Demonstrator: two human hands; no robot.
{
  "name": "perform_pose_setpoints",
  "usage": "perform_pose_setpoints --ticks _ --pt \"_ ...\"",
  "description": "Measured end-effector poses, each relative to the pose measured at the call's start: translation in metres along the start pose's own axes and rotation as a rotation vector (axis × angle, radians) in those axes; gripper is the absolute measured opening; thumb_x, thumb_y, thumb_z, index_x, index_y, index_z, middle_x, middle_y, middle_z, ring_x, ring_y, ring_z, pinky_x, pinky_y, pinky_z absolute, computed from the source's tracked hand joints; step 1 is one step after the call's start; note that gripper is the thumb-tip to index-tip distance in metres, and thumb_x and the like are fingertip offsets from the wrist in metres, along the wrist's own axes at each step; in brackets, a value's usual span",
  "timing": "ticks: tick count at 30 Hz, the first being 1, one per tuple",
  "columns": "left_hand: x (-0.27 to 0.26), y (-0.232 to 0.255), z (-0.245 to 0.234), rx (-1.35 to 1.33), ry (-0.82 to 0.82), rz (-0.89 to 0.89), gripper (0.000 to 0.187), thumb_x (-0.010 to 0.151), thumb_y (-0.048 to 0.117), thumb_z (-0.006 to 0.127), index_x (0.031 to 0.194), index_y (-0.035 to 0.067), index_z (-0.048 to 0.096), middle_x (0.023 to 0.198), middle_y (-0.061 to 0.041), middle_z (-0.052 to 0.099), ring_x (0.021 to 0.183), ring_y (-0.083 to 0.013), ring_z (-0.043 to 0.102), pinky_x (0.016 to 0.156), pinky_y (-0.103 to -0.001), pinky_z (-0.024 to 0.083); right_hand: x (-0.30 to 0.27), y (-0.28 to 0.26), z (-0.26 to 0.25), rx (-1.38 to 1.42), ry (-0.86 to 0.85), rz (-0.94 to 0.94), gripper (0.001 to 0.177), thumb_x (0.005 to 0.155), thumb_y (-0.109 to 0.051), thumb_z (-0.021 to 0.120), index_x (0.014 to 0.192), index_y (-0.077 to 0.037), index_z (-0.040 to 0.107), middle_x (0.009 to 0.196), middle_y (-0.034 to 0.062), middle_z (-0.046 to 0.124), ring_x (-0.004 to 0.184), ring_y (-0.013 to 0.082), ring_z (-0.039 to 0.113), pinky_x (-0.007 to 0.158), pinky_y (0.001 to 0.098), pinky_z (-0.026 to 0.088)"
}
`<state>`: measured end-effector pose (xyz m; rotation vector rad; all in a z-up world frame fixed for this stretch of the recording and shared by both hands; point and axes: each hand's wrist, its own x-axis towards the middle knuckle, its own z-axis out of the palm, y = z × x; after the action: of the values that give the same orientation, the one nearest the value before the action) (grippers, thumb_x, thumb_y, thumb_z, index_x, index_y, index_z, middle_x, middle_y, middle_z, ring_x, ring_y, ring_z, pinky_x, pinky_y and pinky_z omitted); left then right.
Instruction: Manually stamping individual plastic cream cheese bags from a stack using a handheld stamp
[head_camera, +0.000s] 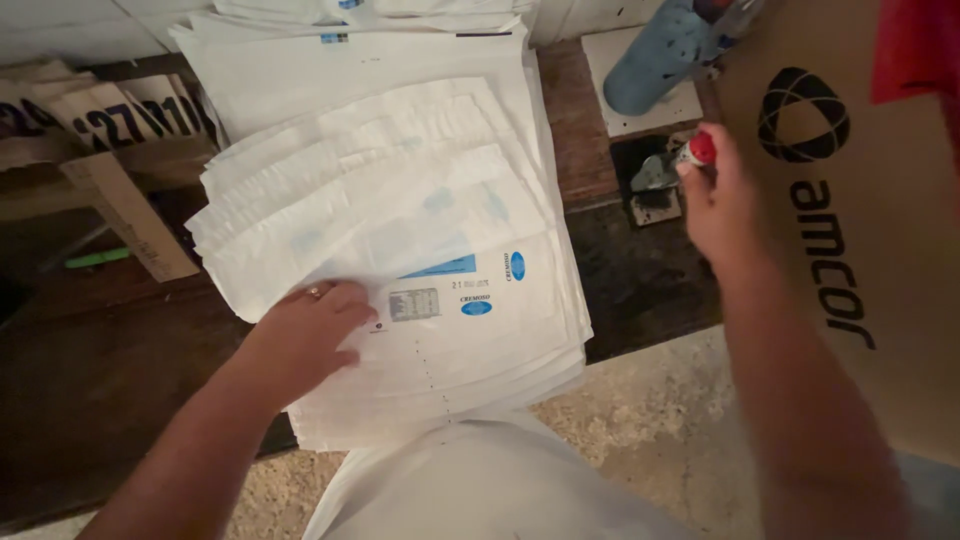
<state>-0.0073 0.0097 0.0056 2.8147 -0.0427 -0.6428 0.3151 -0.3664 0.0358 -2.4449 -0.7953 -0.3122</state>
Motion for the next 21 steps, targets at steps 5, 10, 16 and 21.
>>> perform_pose_setpoints --ticks 5,10,16,21 --pt "0.004 -0.023 0.038 0.082 0.227 0.105 0.028 0.081 0.041 0.077 0.105 0.03 0.069 0.116 0.005 0.061 0.109 -0.0321 0.069 0.096 -0.047 0.056 0.0 0.018 0.015 0.103 0.042 0.008 0.046 0.107 -0.007 0.07 0.15 -0.002 0.052 0.126 0.0347 0.064 0.115 0.053 0.062 0.094 0.0575 0.053" --pt "0.003 -0.032 0.032 -0.095 0.319 0.205 0.01 0.09 0.035 0.071 0.09 0.026 0.075 0.098 0.01 0.072 0.096 -0.0222 0.066 0.084 -0.042 0.049 0.021 -0.035 -0.023 0.145 -0.131 0.37 0.04 0.107 -0.016 0.057 0.146 -0.014 0.049 0.133 0.0162 0.058 0.113 0.0334 0.058 0.092 0.0485 0.044" --pt "-0.006 -0.024 0.011 -0.301 0.247 0.079 0.025 0.102 0.033 0.053 0.09 0.022 0.072 0.088 0.01 0.073 0.094 -0.0193 0.065 0.088 -0.039 0.046 -0.015 -0.128 -0.04 0.458 0.034 0.468 0.04 0.104 -0.016 0.051 0.143 -0.011 0.046 0.146 0.0226 0.046 0.123 0.0364 0.059 0.097 0.0476 0.06" --pt "-0.001 -0.031 0.031 -0.325 0.505 -0.048 0.014 0.1 0.028 0.063 0.104 0.019 0.073 0.101 -0.003 0.073 0.1 -0.0269 0.072 0.09 -0.041 0.055 -0.082 -0.131 0.009 0.75 -0.012 0.206 0.051 0.094 -0.015 0.066 0.142 -0.003 0.053 0.112 0.0082 0.051 0.095 0.0158 0.059 0.078 0.026 0.057"
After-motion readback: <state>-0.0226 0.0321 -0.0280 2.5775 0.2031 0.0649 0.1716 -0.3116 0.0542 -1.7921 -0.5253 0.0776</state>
